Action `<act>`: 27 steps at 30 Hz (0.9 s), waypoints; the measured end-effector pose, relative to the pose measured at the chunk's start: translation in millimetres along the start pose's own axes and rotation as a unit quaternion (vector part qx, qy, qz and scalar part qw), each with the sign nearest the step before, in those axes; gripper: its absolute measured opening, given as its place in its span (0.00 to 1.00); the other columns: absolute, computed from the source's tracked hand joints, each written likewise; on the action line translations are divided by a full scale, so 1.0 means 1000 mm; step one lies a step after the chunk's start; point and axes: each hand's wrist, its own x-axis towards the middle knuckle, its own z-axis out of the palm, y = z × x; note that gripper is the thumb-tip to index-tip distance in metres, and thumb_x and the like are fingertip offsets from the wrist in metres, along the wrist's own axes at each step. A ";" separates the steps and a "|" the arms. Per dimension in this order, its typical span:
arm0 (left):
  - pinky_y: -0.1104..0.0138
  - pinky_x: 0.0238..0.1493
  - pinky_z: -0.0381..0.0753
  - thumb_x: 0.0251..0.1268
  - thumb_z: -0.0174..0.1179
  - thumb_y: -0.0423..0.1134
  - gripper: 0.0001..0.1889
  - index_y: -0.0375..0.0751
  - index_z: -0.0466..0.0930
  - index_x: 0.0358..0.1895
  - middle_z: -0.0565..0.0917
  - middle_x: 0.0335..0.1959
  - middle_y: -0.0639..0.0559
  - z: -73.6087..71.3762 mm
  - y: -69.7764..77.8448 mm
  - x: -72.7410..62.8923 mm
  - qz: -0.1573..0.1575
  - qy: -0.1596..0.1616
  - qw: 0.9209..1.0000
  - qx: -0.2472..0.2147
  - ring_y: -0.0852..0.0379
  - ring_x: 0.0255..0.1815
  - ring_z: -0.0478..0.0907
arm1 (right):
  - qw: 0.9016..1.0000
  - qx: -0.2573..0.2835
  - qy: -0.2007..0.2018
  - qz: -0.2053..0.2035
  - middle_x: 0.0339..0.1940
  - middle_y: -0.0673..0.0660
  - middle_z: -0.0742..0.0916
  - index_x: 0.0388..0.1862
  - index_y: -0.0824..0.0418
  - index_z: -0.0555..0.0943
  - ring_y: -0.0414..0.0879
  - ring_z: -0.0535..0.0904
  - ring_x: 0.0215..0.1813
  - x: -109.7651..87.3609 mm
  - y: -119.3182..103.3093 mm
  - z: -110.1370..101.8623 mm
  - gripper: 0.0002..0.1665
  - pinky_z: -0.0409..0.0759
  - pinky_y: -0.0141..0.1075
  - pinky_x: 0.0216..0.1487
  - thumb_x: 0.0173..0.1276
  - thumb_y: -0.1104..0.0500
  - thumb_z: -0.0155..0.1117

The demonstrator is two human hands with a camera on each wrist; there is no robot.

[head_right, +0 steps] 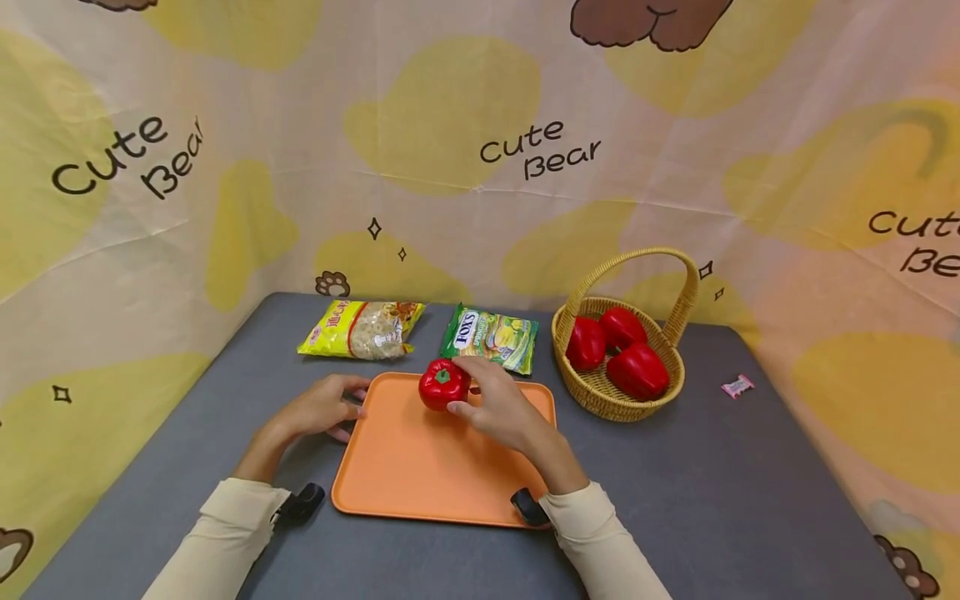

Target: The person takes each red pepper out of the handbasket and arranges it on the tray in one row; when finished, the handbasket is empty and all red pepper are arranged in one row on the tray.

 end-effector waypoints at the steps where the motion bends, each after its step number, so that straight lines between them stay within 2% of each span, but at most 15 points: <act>1: 0.57 0.31 0.92 0.69 0.60 0.24 0.28 0.22 0.70 0.72 0.79 0.58 0.32 0.000 0.000 0.000 0.001 -0.001 1.000 0.000 0.54 0.37 0.84 | 1.000 -0.001 -0.004 0.002 0.78 0.61 0.76 0.79 0.62 0.71 0.60 0.71 0.78 0.001 -0.002 0.002 0.41 0.79 0.55 0.72 0.71 0.57 0.75; 12: 0.58 0.31 0.92 0.69 0.59 0.24 0.28 0.23 0.70 0.72 0.79 0.57 0.34 -0.001 -0.002 0.003 -0.008 0.001 1.000 -0.002 0.54 0.38 0.83 | 0.999 0.045 -0.022 0.004 0.78 0.58 0.75 0.79 0.61 0.71 0.56 0.76 0.73 0.021 -0.014 0.024 0.39 0.85 0.49 0.67 0.72 0.59 0.73; 21: 0.57 0.32 0.93 0.70 0.60 0.24 0.27 0.24 0.71 0.72 0.80 0.55 0.35 0.001 -0.003 0.004 -0.011 0.004 1.000 0.002 0.53 0.38 0.84 | 0.999 0.032 -0.032 -0.004 0.77 0.57 0.77 0.80 0.59 0.71 0.56 0.73 0.76 0.032 -0.023 0.039 0.39 0.80 0.50 0.73 0.74 0.56 0.72; 27: 0.57 0.32 0.93 0.69 0.59 0.24 0.27 0.24 0.72 0.71 0.80 0.56 0.34 0.002 -0.002 0.004 -0.016 0.007 1.000 0.006 0.52 0.40 0.84 | 0.999 0.033 -0.037 -0.005 0.78 0.58 0.76 0.80 0.59 0.70 0.56 0.73 0.76 0.036 -0.028 0.046 0.38 0.80 0.50 0.73 0.74 0.55 0.72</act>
